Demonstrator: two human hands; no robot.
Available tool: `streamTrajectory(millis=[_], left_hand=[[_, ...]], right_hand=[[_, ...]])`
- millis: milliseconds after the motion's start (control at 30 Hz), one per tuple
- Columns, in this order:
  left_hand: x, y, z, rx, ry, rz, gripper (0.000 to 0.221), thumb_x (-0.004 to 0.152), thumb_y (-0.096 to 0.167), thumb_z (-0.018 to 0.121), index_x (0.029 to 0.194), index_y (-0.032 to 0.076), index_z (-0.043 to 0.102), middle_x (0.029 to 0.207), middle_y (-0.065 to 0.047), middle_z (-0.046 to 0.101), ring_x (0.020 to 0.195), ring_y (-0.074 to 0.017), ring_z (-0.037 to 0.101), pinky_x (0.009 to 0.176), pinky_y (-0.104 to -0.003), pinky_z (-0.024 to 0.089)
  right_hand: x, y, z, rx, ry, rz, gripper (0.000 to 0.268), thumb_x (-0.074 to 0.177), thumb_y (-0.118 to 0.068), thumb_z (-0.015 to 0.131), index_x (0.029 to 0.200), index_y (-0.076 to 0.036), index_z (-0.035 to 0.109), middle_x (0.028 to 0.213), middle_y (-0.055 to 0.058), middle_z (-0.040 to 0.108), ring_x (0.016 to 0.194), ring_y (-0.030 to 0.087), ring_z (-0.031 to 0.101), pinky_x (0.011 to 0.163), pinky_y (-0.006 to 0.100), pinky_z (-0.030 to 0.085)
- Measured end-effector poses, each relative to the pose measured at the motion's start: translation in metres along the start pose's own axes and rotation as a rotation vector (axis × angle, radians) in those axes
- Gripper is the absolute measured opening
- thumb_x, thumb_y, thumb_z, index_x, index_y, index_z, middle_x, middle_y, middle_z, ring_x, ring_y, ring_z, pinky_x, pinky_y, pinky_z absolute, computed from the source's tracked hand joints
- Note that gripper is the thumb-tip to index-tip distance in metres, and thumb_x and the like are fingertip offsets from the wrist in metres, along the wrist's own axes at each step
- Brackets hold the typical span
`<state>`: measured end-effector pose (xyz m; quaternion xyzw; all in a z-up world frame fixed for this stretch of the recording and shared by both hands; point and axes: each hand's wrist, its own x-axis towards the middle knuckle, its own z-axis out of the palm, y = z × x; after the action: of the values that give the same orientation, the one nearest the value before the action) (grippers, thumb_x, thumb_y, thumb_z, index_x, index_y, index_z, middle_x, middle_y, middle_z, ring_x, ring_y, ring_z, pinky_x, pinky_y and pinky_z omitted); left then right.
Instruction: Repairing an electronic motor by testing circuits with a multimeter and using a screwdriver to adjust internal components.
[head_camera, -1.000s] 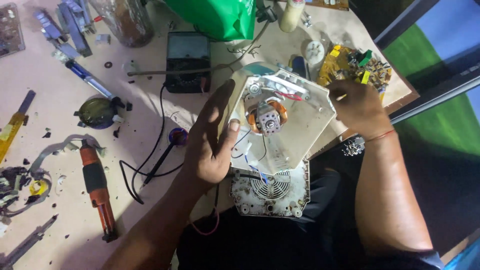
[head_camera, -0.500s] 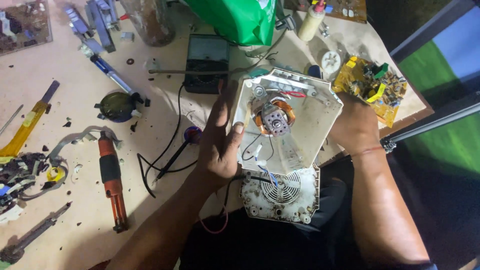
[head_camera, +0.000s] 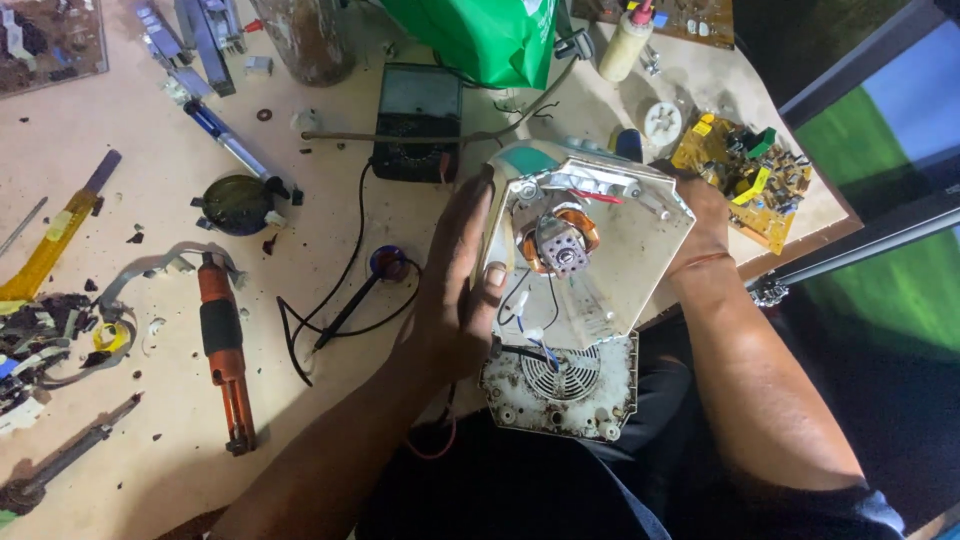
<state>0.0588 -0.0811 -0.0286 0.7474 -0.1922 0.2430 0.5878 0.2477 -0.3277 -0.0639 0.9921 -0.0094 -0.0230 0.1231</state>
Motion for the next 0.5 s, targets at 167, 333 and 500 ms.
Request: streamTrajectory(millis=[167,333,500], left_hand=[[-0.008,-0.014,0.008,-0.001,0.072,0.153,0.048,0.11,0.015,0.043,0.158,0.01,0.041,0.17,-0.023,0.023,0.158,-0.0509,0.021,0.127,-0.072,0.018],[-0.002,-0.012,0.012,-0.046,0.131,0.23,0.039,0.109,0.009,0.044,0.145,0.01,0.058,0.17,-0.019,0.026,0.161,-0.0448,0.021,0.131,-0.066,0.024],[-0.001,-0.007,0.01,-0.06,0.153,0.235,0.036,0.107,0.007,0.047,0.14,0.011,0.062,0.17,-0.02,0.025,0.162,-0.0437,0.02,0.132,-0.065,0.021]], right_hand=[[-0.006,0.003,0.004,0.062,0.041,-0.006,0.028,0.096,-0.013,0.056,0.096,-0.005,0.083,0.092,0.017,0.08,0.094,0.035,0.078,0.067,0.044,0.063],[0.016,0.024,0.031,0.235,0.037,0.083,0.03,0.096,-0.011,0.053,0.097,0.002,0.081,0.094,0.021,0.079,0.099,0.039,0.075,0.077,0.048,0.062],[0.002,0.029,0.023,0.385,0.14,-0.055,0.032,0.095,-0.017,0.053,0.103,0.001,0.078,0.091,0.022,0.076,0.097,0.044,0.073,0.079,0.054,0.061]])
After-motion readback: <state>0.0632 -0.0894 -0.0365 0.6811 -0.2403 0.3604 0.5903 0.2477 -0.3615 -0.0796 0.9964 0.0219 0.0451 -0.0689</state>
